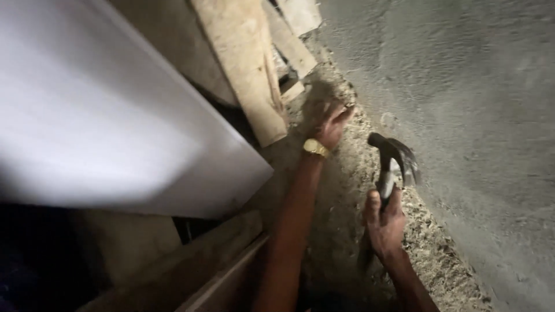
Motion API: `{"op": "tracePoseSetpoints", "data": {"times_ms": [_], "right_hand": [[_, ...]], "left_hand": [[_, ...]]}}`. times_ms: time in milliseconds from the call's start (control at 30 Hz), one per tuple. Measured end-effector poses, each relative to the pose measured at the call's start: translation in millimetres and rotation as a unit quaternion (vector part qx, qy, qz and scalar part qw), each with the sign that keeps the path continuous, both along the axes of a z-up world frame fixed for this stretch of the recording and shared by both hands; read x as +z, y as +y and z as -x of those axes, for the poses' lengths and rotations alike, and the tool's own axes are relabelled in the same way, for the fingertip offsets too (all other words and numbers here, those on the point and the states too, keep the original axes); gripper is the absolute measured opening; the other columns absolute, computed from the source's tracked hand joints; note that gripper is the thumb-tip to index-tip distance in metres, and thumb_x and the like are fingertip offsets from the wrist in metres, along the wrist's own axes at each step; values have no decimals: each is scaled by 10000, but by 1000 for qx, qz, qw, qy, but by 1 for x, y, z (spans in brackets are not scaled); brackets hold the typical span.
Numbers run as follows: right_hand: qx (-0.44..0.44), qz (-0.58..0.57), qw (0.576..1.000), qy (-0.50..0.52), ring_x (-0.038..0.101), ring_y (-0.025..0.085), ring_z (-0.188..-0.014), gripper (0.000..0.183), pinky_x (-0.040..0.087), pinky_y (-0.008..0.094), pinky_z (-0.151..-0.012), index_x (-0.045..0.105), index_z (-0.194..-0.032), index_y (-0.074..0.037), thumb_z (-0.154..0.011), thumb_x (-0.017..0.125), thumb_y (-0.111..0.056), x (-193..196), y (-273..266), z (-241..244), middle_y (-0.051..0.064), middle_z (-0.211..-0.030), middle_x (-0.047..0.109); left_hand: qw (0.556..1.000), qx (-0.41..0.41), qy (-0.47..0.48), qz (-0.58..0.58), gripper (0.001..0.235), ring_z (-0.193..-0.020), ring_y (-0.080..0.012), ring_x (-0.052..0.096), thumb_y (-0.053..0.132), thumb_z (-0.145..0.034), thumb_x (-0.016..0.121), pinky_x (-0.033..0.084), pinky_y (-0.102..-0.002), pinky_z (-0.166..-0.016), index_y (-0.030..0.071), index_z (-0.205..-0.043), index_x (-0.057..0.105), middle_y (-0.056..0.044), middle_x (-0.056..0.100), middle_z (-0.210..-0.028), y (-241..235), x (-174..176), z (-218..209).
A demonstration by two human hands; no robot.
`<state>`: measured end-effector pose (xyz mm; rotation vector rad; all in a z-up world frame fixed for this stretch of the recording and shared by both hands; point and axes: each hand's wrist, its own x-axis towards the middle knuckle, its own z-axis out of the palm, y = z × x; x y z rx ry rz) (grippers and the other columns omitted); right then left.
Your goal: The person uses a hammer to repeatedly strike a concrete wall near the floor, chipping away at the surface. They hold a small object against the wall with one hand while hammering with the other, working along a narrow strip of the wall.
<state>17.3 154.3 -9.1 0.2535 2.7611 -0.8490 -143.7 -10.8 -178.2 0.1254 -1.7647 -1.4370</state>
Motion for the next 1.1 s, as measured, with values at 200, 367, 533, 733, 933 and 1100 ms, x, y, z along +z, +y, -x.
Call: {"op": "tracePoseSetpoints", "data": {"times_ms": [200,367,533,733,933,1100], "right_hand": [[-31,74,996,-31,598,229,-501,492,479,386,-407,448,-1169,-89,-998,397,-547,-23,12,-12,80,-690,633],[-88,83,991,-62,563,236,-631,330,471,429,-496,496,-1094,-62,-1050,464,-387,-9,0,-13,98,-795,566],[-80,186,979,-31,564,202,-614,375,515,384,-473,482,-1192,-66,-964,494,-364,-7,-2,-13,79,-833,582],[-133,276,950,-62,546,254,-686,438,513,410,-488,412,-1376,-86,-1041,389,-368,20,-28,-14,115,-915,543],[-143,215,963,-70,535,241,-613,418,468,398,-454,501,-1232,-44,-1044,363,-391,-9,-30,-27,110,-792,537],[-178,196,962,-70,554,257,-700,383,495,416,-534,472,-1151,-47,-1048,348,-395,-2,-36,-26,122,-856,535]], "left_hand": [[908,125,-8,400,556,-1183,-216,523,146,-745,975,444,-459,-995,392,-1171,714,82,525,-1355,-8,-25,18],[892,28,-156,423,405,-1126,-261,606,114,-837,792,514,-447,-890,345,-1163,727,80,658,-1291,-8,-10,6],[907,30,-128,401,455,-1098,-248,577,81,-790,846,490,-430,-905,350,-1134,717,63,625,-1254,-6,-16,14],[903,-4,-146,405,749,-1162,-319,615,94,-776,862,567,-379,-737,413,-1382,558,65,632,-1318,0,-54,17],[911,26,-126,391,371,-1113,-270,596,86,-832,804,549,-439,-869,313,-1118,738,41,639,-1255,-5,-10,10],[910,36,-117,397,361,-1123,-277,562,76,-797,823,473,-474,-922,307,-1064,748,54,646,-1232,-1,-24,15]]}}
